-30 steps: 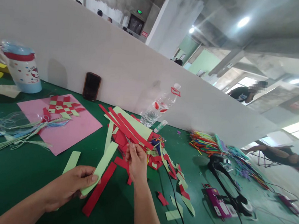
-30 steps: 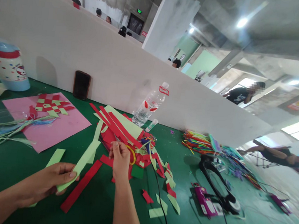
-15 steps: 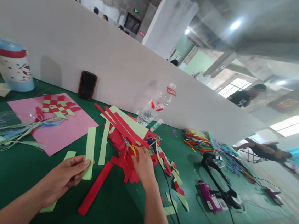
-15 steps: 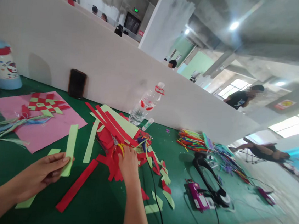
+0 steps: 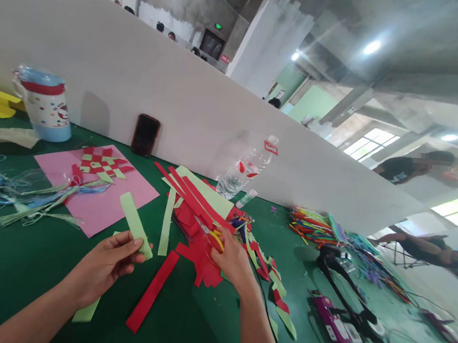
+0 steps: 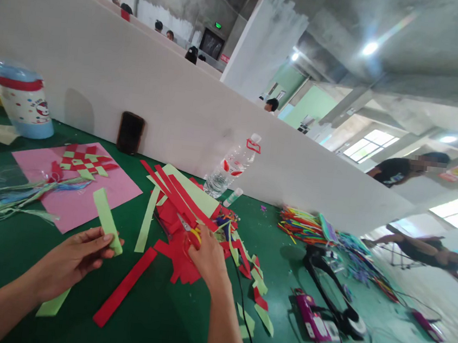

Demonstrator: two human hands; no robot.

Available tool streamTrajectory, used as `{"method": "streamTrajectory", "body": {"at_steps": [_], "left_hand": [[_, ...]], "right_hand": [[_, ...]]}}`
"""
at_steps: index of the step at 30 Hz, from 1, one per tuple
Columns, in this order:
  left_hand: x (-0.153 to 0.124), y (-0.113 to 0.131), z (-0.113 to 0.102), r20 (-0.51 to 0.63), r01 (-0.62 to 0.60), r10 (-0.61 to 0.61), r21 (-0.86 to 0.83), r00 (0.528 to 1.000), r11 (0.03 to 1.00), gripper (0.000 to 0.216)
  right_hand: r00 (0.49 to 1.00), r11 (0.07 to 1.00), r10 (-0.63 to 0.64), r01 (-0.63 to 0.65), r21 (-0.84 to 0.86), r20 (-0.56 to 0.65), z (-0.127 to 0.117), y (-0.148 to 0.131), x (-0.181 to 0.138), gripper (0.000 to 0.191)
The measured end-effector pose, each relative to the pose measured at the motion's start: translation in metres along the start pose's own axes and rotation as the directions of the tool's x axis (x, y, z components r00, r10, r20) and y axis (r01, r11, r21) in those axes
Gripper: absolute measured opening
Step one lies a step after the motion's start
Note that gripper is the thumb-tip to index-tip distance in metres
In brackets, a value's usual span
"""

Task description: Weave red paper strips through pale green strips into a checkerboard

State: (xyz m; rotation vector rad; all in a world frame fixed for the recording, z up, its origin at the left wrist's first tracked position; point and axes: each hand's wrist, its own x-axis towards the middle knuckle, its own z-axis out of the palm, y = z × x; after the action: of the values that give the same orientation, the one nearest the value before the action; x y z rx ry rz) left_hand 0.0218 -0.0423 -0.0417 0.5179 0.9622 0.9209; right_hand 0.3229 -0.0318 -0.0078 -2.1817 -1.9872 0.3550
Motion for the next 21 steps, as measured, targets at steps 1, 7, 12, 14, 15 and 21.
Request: {"method": "streamTrajectory", "body": {"at_steps": [1, 7, 12, 14, 15, 21], "left_hand": [[0.0, 0.0, 0.0, -0.012, -0.005, 0.005, -0.015, 1.0, 1.0, 0.025], [-0.001, -0.002, 0.001, -0.036, -0.036, 0.033, -0.077, 0.999, 0.996, 0.025], [-0.001, -0.007, 0.002, 0.003, -0.115, 0.116, -0.027, 0.993, 0.993, 0.031], [-0.001, -0.007, 0.003, 0.011, -0.16, 0.16, -0.002, 0.987, 0.987, 0.034], [-0.002, -0.006, 0.003, 0.013, -0.176, 0.175, 0.006, 0.984, 0.984, 0.036], [-0.004, -0.003, 0.007, 0.03, -0.238, 0.236, 0.065, 0.971, 0.969, 0.038]], "right_hand": [[1.0, 0.999, -0.005, 0.005, 0.04, -0.003, -0.002, 0.005, -0.005, 0.06], [0.983, 0.93, -0.064, 0.121, 0.348, -0.17, 0.008, 0.006, -0.046, 0.066], [0.971, 0.864, -0.211, 0.24, 0.443, -0.114, 0.029, -0.051, -0.078, 0.071], [0.96, 0.867, -0.262, 0.28, 0.413, -0.101, 0.037, -0.07, -0.082, 0.072], [0.956, 0.871, -0.275, 0.292, 0.395, -0.099, 0.04, -0.077, -0.083, 0.073], [0.961, 0.887, -0.247, 0.277, 0.371, -0.126, 0.049, -0.084, -0.082, 0.073]]}}
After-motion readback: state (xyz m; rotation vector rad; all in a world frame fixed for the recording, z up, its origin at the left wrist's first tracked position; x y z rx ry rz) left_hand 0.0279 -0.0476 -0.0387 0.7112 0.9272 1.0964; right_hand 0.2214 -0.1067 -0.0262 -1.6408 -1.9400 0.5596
